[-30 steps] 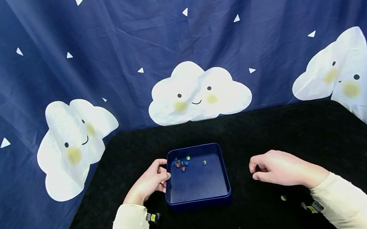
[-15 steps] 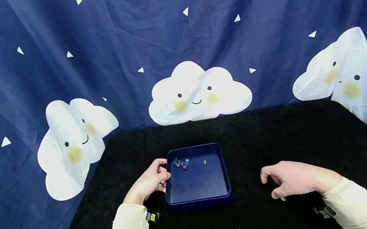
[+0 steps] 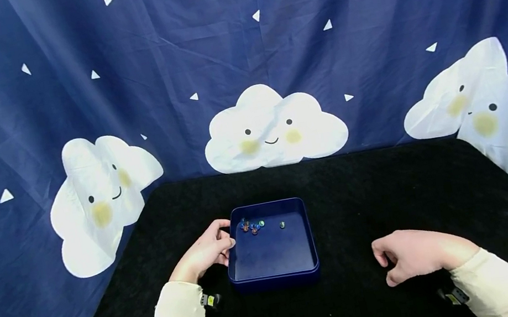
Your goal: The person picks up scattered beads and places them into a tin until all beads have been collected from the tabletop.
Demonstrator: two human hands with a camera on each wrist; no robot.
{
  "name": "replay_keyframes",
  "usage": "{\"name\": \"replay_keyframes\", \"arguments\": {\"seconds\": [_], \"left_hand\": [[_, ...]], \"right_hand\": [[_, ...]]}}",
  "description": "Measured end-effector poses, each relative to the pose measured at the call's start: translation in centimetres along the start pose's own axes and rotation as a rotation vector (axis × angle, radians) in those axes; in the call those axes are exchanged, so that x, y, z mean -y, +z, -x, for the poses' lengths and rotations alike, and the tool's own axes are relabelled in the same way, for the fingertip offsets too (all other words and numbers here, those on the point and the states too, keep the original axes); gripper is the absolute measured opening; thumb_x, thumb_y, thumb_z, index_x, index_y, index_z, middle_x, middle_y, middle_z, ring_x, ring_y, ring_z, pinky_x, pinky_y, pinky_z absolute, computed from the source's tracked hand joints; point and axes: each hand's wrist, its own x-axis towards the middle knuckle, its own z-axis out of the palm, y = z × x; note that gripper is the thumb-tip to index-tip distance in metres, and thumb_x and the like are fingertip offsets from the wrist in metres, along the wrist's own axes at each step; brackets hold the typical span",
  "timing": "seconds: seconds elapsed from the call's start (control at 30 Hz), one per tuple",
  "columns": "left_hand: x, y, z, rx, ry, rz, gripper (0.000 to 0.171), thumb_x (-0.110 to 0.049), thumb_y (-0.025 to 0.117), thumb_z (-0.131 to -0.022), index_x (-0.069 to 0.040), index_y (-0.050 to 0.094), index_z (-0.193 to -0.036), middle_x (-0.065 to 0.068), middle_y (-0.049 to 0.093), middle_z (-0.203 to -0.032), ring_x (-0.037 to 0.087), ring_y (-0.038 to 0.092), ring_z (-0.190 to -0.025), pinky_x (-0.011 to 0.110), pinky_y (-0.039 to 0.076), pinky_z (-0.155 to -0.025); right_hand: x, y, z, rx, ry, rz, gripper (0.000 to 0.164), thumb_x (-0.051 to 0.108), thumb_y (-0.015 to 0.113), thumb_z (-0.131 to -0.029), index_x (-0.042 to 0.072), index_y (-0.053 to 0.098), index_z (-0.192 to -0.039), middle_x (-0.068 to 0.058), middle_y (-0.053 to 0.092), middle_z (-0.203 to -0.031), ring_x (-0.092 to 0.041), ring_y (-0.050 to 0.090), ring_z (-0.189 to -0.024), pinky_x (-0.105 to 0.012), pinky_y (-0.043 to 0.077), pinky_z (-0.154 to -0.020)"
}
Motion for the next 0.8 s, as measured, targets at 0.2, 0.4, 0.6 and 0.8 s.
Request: {"name": "replay_keyframes", "arguments": {"seconds": [0.2, 0.4, 0.6, 0.8], "left_hand": [[-0.1, 0.0, 0.1, 0.001, 0.002, -0.005, 0.055, -0.005, 0.058, -0.092, 0.0, 0.034, -0.142, 0.012, 0.051, -0.089, 0.021, 0.054, -0.065, 0.035, 0.055, -0.059], [-0.2, 0.0, 0.1, 0.006, 0.0, -0.01, 0.056, -0.005, 0.058, -0.093, 0.001, 0.034, -0.143, 0.012, 0.051, -0.09, 0.021, 0.055, -0.066, 0.035, 0.056, -0.059], [-0.1, 0.0, -0.1, 0.007, -0.004, -0.007, 0.056, -0.005, 0.058, -0.093, 0.001, 0.033, -0.143, 0.012, 0.052, -0.09, 0.021, 0.055, -0.066, 0.036, 0.056, -0.059], [0.0, -0.1, -0.1, 0.009, -0.008, -0.007, 0.057, -0.005, 0.058, -0.093, 0.001, 0.033, -0.144, 0.012, 0.051, -0.089, 0.021, 0.055, -0.066, 0.035, 0.056, -0.059]], "right_hand": [[-0.2, 0.1, 0.0, 0.009, -0.002, 0.016, 0.027, 0.021, 0.081, -0.075, 0.027, 0.055, -0.075, 0.014, 0.051, -0.068, -0.003, 0.048, -0.061, -0.025, 0.041, -0.056], [-0.1, 0.1, -0.4, -0.057, -0.042, 0.036, 0.025, 0.026, 0.079, -0.082, 0.031, 0.055, -0.079, 0.017, 0.048, -0.064, -0.001, 0.046, -0.06, -0.025, 0.042, -0.057], [0.6, 0.0, -1.3, -0.138, -0.089, 0.026, 0.022, 0.029, 0.077, -0.089, 0.033, 0.056, -0.086, 0.017, 0.044, -0.063, 0.0, 0.043, -0.057, -0.024, 0.042, -0.057], [1.6, 0.1, -2.3, -0.242, -0.14, 0.088, 0.024, 0.023, 0.077, -0.088, 0.034, 0.056, -0.09, 0.019, 0.043, -0.062, 0.002, 0.041, -0.054, -0.022, 0.042, -0.056]]}}
